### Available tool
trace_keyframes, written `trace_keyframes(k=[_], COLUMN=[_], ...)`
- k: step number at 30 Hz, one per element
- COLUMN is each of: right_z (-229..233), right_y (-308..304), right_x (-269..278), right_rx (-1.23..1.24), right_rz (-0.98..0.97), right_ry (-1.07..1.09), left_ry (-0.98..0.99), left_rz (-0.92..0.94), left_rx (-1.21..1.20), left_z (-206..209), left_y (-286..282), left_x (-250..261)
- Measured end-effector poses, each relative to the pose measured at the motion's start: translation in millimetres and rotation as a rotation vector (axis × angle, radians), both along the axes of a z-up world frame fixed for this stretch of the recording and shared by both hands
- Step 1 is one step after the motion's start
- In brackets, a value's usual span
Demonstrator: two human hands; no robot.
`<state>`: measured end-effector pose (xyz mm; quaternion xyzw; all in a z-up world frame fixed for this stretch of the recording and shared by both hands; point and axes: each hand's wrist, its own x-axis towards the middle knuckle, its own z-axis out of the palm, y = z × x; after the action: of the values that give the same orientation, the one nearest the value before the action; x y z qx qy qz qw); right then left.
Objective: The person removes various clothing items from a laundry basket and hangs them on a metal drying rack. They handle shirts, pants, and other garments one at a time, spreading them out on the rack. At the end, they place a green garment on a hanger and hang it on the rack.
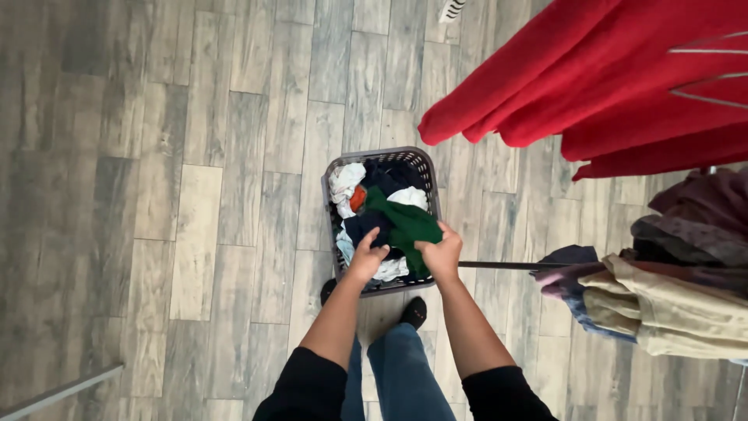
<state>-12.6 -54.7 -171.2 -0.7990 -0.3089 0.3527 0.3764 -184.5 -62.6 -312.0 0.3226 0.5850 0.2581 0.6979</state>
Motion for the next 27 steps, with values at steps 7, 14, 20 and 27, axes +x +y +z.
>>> trace_keyframes(k=[7,14,20,27], right_z=[121,305,417,420], right_y=[10,13,-5,-17], right_x=[5,16,25,70], right_rx=[0.096,0.193,0.403,0.438], right_rz=[0.048,0.086,0.16,0.34], right_ry=[-0.016,0.041,0.246,0.202], left_ry=[0.008,0.103,-0.179,0.126], left_rz=[-0.088,-0.248,-0.268,-0.287], left_rx=[0.028,0.417,0.874,0.867], left_z=[67,223,391,409], left_y=[-5,28,43,75], left_x=[9,25,28,33])
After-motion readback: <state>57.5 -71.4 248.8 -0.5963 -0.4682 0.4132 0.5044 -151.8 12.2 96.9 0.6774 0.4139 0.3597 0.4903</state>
